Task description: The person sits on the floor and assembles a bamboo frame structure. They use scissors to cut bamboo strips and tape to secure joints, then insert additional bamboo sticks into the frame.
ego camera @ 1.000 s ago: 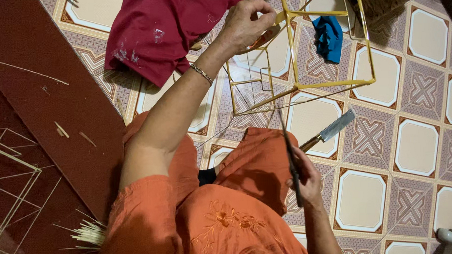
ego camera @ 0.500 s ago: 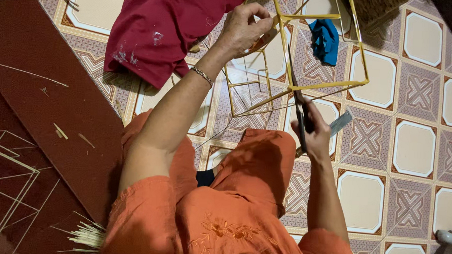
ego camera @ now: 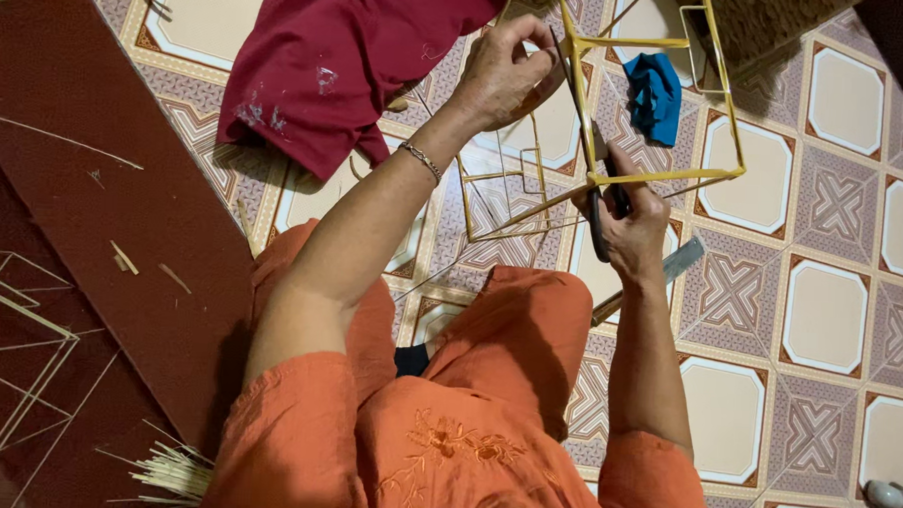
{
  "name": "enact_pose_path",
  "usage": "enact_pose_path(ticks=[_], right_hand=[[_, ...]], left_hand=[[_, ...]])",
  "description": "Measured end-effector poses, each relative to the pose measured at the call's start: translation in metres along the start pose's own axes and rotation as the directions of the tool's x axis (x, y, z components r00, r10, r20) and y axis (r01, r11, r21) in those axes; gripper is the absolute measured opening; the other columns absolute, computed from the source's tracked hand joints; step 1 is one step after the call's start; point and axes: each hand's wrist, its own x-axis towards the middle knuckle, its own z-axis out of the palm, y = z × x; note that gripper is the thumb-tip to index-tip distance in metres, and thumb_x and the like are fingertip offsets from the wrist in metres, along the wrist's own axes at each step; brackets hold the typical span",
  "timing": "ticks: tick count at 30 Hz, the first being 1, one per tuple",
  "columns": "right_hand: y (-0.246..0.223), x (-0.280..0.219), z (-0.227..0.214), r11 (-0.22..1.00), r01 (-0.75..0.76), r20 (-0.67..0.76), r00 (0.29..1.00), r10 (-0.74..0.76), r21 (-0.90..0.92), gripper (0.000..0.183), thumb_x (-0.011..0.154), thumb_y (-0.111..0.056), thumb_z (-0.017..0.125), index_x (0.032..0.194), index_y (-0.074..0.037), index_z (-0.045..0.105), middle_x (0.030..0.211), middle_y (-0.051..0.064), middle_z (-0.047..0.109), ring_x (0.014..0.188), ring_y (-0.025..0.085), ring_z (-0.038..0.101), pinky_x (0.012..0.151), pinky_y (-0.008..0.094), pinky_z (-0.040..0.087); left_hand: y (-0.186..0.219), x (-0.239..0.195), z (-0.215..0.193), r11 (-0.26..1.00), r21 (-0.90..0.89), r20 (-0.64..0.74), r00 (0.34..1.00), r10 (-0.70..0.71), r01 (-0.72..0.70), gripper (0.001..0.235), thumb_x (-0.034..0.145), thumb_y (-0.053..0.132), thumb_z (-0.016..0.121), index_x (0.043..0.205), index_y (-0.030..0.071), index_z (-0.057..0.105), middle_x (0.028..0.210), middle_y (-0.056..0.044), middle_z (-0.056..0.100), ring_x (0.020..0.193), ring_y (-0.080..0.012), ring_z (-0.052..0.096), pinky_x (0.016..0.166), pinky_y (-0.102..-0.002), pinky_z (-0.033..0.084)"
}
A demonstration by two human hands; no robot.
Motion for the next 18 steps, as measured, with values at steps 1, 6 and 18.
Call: enact_pose_path(ticks=[1,6,18], right_hand=[[0.001,0.001,0.001,1.0,-0.027,0.013,1.0,0.027,-0.008,0.056,0.095,-0.017,0.082,0.146,-0.003,0.063,0.081,0.0,0.058,0.071,0.006,0.048,0.063,0.023,0.042],[0.01,0.006,-0.005,0.982,-0.01,0.093,0.996,-0.008,0.189,0.06,0.094,-0.011,0.08,0.148,-0.002,0.056,0.116,0.002,0.071,0.097,0.005,0.063,0.085,0.022,0.055],[0.047,0.015,-0.022,0.905,-0.22,0.232,0.963,0.141,0.364,0.053,0.097,-0.008,0.072,0.147,0.0,0.057,0.121,0.009,0.073,0.105,0.012,0.071,0.094,0.027,0.061]], left_hand=[[0.002,0.0,-0.001,1.0,-0.014,-0.007,1.0,-0.023,0.023,0.005,0.091,0.014,0.069,0.093,0.01,0.071,0.066,0.001,0.067,0.056,-0.0038,0.059,0.05,-0.026,0.048],[0.0,-0.001,-0.002,0.967,-0.246,0.008,0.997,0.072,-0.068,0.006,0.091,0.009,0.068,0.095,0.006,0.072,0.077,0.001,0.073,0.064,-0.004,0.072,0.056,-0.022,0.06],[-0.009,-0.002,0.002,0.908,-0.402,0.065,0.993,-0.099,0.117,0.009,0.092,0.007,0.071,0.1,0.005,0.071,0.072,-0.002,0.073,0.059,-0.0044,0.069,0.049,-0.021,0.059]])
